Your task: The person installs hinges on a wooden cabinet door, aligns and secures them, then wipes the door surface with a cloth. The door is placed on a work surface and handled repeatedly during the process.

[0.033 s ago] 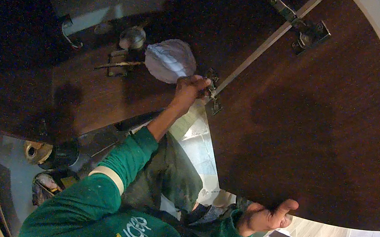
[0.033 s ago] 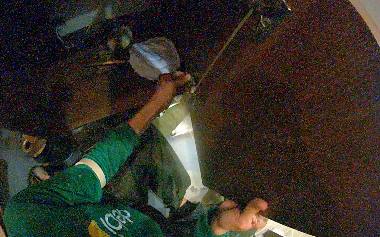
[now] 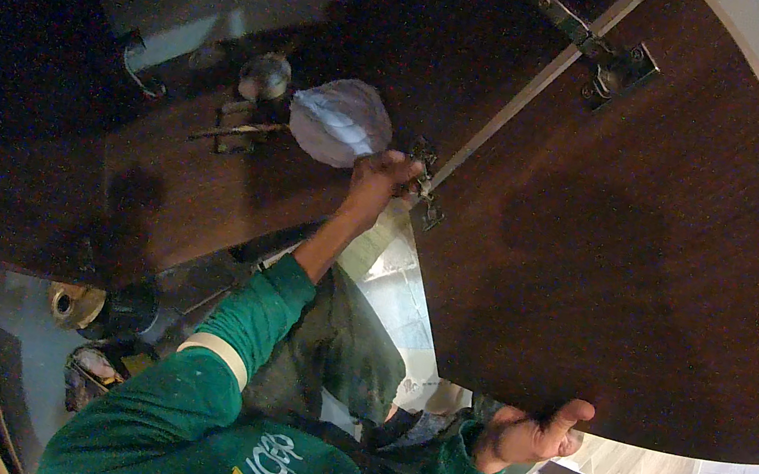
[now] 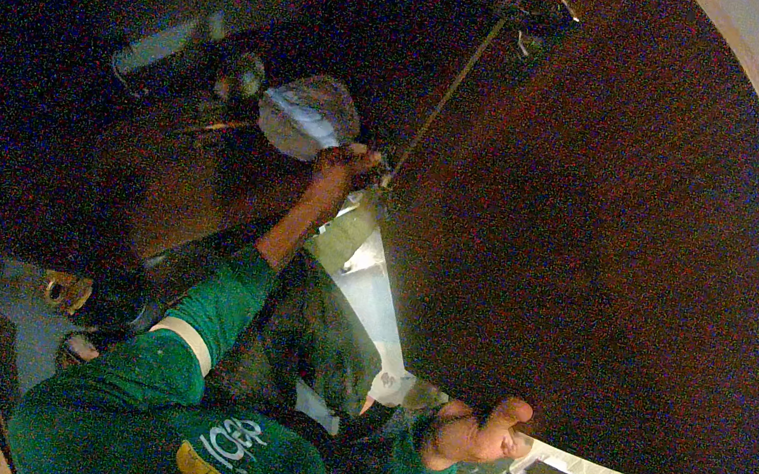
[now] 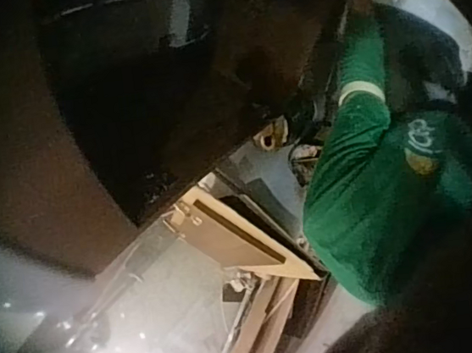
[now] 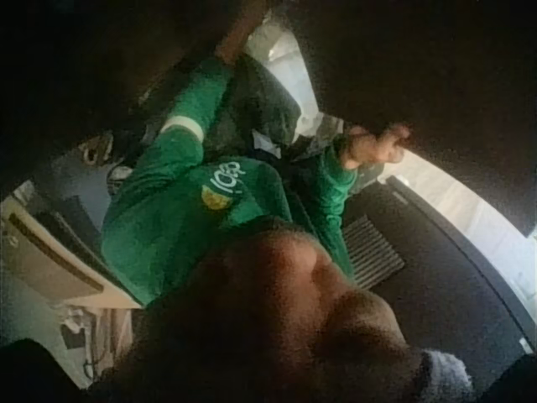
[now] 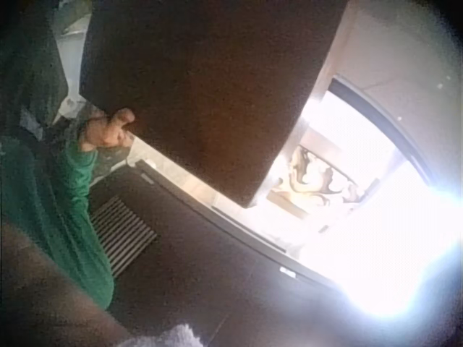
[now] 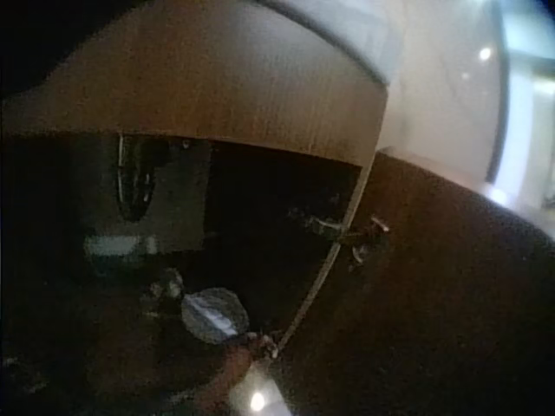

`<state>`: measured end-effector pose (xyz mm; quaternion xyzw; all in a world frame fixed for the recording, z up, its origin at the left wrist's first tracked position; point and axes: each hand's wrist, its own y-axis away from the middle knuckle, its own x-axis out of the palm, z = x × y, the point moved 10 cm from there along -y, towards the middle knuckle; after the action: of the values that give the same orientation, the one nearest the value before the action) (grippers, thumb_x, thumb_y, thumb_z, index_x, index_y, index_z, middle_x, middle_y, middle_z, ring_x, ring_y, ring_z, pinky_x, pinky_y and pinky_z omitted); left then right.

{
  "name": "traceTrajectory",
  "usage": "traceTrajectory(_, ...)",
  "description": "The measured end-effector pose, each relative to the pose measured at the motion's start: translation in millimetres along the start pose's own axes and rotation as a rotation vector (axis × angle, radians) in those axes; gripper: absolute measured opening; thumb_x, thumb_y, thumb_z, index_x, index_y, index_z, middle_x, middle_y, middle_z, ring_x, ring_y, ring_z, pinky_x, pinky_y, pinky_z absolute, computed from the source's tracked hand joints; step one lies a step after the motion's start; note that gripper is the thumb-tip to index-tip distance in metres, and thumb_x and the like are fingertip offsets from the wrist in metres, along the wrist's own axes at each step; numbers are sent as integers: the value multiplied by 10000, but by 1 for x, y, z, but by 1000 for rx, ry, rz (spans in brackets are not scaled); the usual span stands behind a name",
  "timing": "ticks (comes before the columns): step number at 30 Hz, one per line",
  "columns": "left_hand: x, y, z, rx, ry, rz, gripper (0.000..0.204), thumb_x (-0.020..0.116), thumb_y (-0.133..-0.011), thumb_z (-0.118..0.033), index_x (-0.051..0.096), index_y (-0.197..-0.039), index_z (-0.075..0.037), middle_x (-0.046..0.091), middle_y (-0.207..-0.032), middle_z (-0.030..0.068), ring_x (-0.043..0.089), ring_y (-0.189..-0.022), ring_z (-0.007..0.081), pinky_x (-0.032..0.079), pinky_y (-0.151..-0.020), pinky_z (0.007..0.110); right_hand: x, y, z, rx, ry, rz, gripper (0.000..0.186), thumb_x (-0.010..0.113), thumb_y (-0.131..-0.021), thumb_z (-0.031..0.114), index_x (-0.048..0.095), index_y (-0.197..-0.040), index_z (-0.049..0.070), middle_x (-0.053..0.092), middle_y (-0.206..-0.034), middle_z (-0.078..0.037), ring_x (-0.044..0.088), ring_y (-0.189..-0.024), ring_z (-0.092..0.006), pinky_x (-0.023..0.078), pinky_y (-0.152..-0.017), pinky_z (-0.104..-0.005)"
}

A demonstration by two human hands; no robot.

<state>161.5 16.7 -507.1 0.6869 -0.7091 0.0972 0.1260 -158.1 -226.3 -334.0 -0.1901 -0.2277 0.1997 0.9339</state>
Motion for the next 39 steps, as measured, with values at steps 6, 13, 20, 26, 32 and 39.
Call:
traceTrajectory(6,1,6,2,11,210,7,147,761,-767,-93,647,-851,-54,636,-762,43,604,-667,153,500,-581,309,-3,3,2,44,-45,-58,423,673,-898,376,412,-894,43,606,-1099,-208,604,-960,-300,533,-892,-509)
traceTrajectory(13,-7,0,0,138,189,-13,488,770,-722,-2,554,-1159,-17,593,-786,13,564,-701,118,516,-693,283,15,-5,0,48,-33,-1,411,648,-918,388,458,-781,49,609,-1027,-171,593,-913,-254,530,-848,-474)
traceTrajectory(20,-1,-6,6,105,319,111,712,777,-705,47,420,-1318,-3,528,-774,4,538,-740,105,510,-768,266,10,-5,3,-93,83,-25,411,624,-936,386,485,-751,45,559,-912,-108,565,-831,-182,546,-800,-398)
traceTrajectory(26,0,-4,-2,98,221,36,728,768,-718,57,401,-1342,-13,564,-871,36,575,-830,145,511,-818,284,9,-11,-10,-16,-83,-39,404,650,-914,362,464,-838,11,605,-1002,-189,607,-865,-242,564,-800,-441)
traceTrajectory(32,-4,-1,-13,84,3,-35,841,792,-690,33,360,-1410,-16,594,-948,76,602,-905,186,510,-846,313,11,-11,-11,-20,-145,-78,392,686,-897,293,409,-871,18,627,-976,-258,637,-835,-314,576,-783,-507)
traceTrajectory(39,-1,-3,-15,92,32,-29,850,810,-672,2,384,-1406,-12,615,-944,94,618,-898,202,516,-832,322,15,-11,-10,-8,-130,-71,400,681,-899,323,393,-860,49,634,-990,-253,637,-830,-307,577,-762,-481)
